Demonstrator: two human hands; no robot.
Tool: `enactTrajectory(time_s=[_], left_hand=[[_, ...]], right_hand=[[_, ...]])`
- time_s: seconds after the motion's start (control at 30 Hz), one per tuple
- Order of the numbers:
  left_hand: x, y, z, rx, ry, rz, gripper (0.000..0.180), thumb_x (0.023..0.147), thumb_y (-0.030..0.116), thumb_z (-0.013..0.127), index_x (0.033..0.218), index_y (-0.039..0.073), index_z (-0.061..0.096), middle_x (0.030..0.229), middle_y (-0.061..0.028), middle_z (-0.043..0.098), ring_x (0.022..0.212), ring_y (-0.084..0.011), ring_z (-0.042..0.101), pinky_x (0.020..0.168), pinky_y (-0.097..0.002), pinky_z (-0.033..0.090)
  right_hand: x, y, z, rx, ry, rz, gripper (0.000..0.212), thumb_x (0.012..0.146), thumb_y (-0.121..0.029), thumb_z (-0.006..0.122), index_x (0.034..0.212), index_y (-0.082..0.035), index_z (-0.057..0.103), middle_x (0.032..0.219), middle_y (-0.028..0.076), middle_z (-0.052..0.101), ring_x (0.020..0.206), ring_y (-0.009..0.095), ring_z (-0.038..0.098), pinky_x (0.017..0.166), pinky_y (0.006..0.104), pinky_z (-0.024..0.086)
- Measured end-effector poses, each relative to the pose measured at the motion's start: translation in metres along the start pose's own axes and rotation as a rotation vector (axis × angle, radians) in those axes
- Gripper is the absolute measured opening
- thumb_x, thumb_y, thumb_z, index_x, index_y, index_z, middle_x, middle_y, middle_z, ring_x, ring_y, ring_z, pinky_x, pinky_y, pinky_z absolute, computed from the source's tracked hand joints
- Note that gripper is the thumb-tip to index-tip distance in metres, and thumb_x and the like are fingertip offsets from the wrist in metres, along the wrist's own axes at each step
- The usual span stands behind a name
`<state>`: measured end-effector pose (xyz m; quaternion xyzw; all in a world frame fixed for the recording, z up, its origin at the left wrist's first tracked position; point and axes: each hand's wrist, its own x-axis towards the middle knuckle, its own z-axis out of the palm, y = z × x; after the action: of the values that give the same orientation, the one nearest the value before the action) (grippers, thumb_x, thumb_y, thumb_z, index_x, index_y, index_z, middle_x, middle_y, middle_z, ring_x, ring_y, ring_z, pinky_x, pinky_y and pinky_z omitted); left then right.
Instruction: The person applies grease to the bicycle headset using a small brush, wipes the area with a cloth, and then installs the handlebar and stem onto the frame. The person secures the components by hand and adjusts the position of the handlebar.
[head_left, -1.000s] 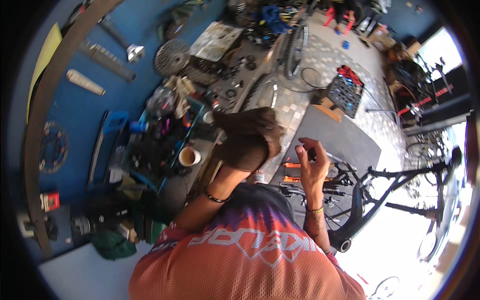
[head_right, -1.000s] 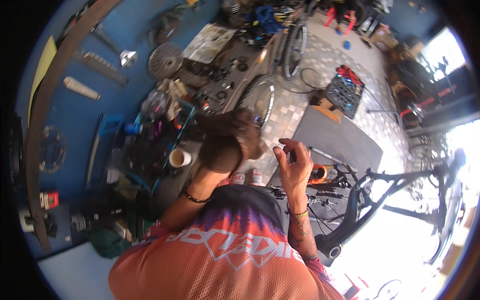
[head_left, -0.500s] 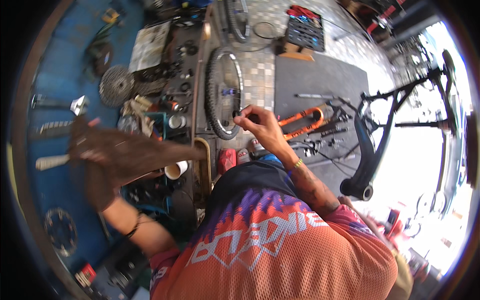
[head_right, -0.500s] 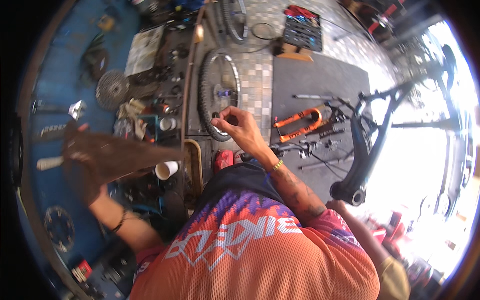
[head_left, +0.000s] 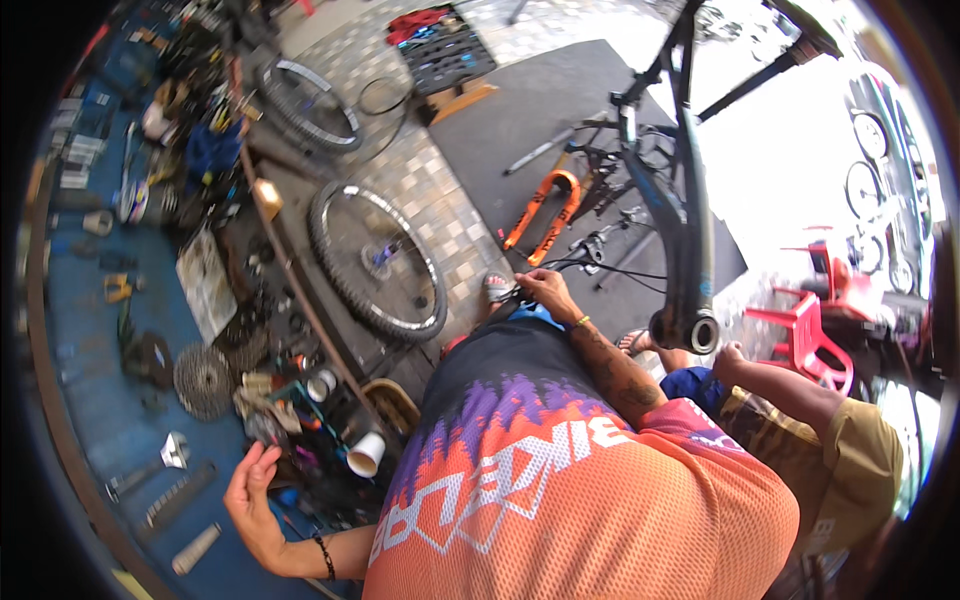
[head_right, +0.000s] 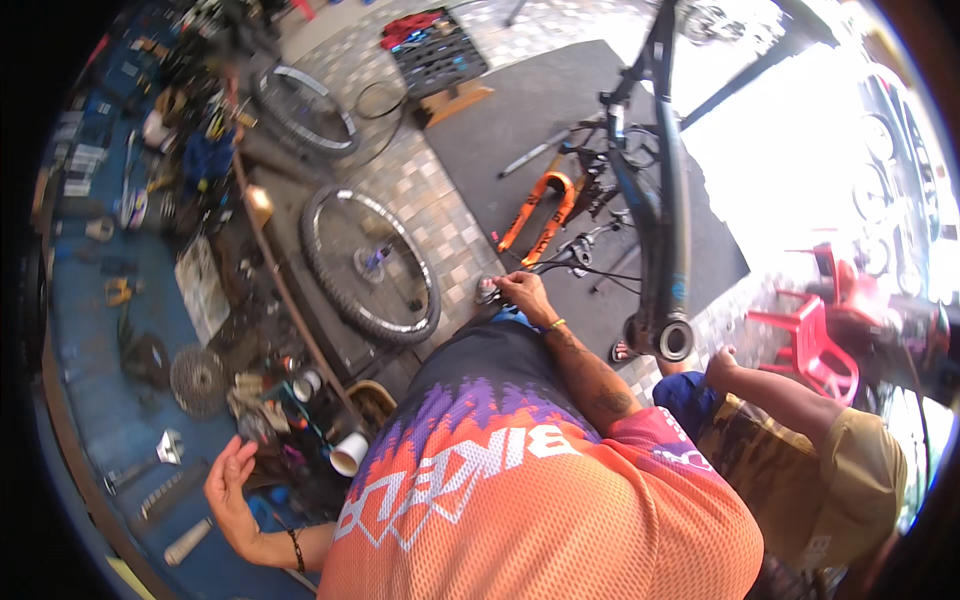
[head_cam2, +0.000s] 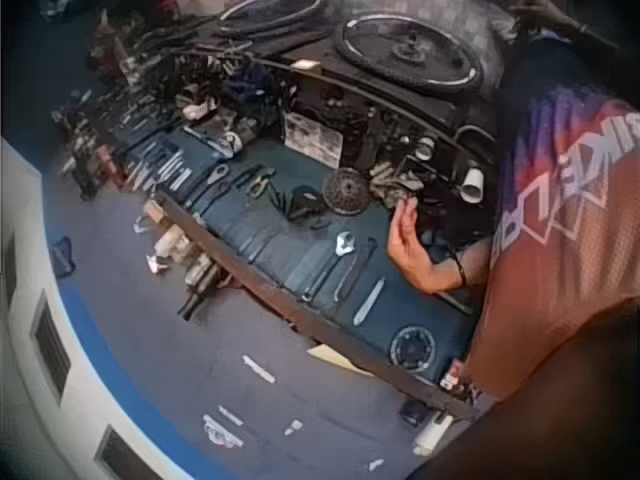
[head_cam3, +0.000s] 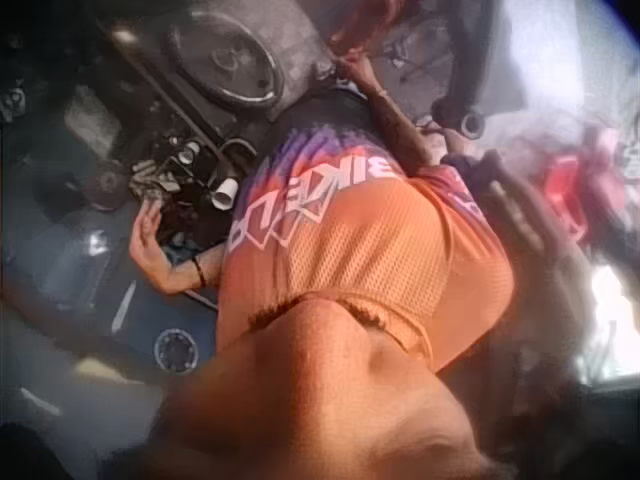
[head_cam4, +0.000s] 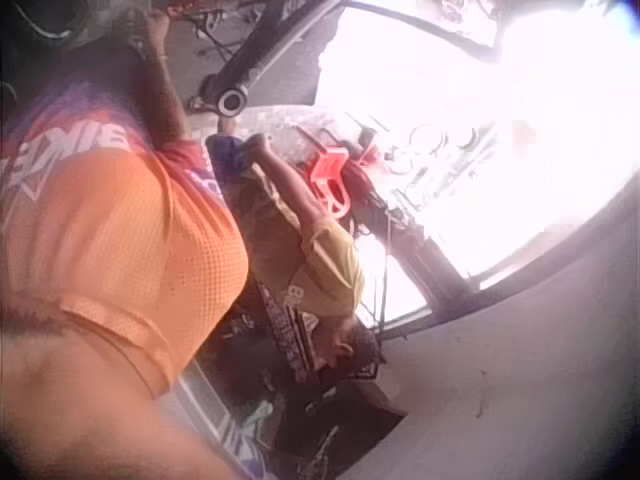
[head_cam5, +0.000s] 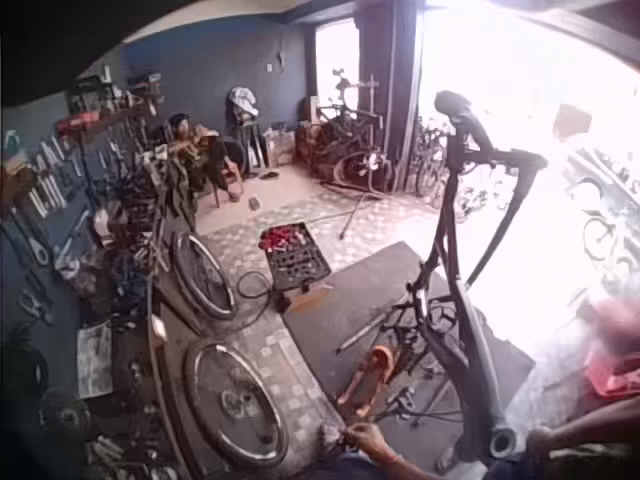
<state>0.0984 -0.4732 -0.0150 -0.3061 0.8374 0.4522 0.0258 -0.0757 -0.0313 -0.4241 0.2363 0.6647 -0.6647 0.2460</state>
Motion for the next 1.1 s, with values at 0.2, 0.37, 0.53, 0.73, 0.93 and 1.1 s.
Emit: enactTrajectory(time_s=[0.2, 0.37, 0.53, 0.73, 0.93, 1.1], left_hand=[[0.122, 0.131, 0.158, 0.24, -0.456, 0.433, 0.037, 0.101, 0.011, 0.069, 0.134, -0.005, 0.065, 0.114, -0.0172, 0.078, 0.099, -0.0183, 0.074, 0.09, -0.0315, 0.056], [0.194, 0.135, 0.306, 0.072, -0.928, 0.407, 0.04, 0.105, 0.021, 0.067, 0.137, -0.003, 0.064, 0.116, -0.0115, 0.076, 0.107, -0.0156, 0.069, 0.095, -0.0298, 0.054], [0.271, -0.04, 0.459, 0.387, -1.069, 0.485, 0.039, 0.099, 0.024, 0.071, 0.128, -0.001, 0.067, 0.118, -0.0242, 0.073, 0.109, -0.0278, 0.071, 0.096, -0.0379, 0.055], [0.29, -0.066, 0.548, 0.827, -1.614, 0.467, 0.107, 0.082, 0.014, 0.085, 0.162, 0.002, 0.016, 0.15, -0.0267, 0.05, 0.115, -0.0325, 0.065, 0.096, -0.0416, 0.055], [0.261, 0.021, 0.564, 1.118, -1.968, 0.218, 0.09, 0.079, 0.015, 0.081, 0.144, 0.004, 0.02, 0.139, -0.0296, 0.052, 0.109, -0.0318, 0.07, 0.081, -0.0399, 0.062], [0.256, -0.016, 0.584, 1.341, -2.252, 0.695, 0.044, 0.085, 0.038, 0.077, 0.112, 0.002, 0.078, 0.101, -0.017, 0.078, 0.096, -0.027, 0.075, 0.087, -0.0368, 0.06]], right_hand=[[0.037, 0.013, -0.025, 0.149, 0.155, 0.094, 0.031, 0.092, -0.031, 0.083, 0.085, -0.003, 0.072, 0.075, 0.0, 0.067, 0.065, 0.009, 0.06, 0.057, 0.0277, 0.045], [0.068, 0.049, -0.045, 0.296, 0.37, -0.067, 0.031, 0.091, -0.03, 0.082, 0.084, -0.002, 0.071, 0.075, 0.0, 0.068, 0.064, 0.009, 0.058, 0.057, 0.0283, 0.046], [0.075, 0.027, -0.024, 0.375, 0.39, -0.066, 0.034, 0.092, -0.037, 0.082, 0.086, -0.004, 0.075, 0.075, -0.001, 0.068, 0.065, 0.007, 0.055, 0.058, 0.026, 0.043], [0.061, 0.002, -0.028, 0.56, 0.506, 0.149, 0.038, 0.091, -0.04, 0.083, 0.092, -0.003, 0.078, 0.076, -0.001, 0.068, 0.066, 0.007, 0.056, 0.058, 0.0256, 0.043], [0.059, 0.011, -0.001, 0.644, 0.687, 0.164, 0.038, 0.09, -0.045, 0.082, 0.089, -0.007, 0.076, 0.073, -0.004, 0.064, 0.064, 0.006, 0.05, 0.058, 0.0256, 0.041], [0.031, -0.042, 0.001, 0.867, 0.912, 0.085, 0.036, 0.092, -0.04, 0.082, 0.09, -0.004, 0.075, 0.072, -0.001, 0.066, 0.063, 0.006, 0.056, 0.055, 0.0256, 0.045]])
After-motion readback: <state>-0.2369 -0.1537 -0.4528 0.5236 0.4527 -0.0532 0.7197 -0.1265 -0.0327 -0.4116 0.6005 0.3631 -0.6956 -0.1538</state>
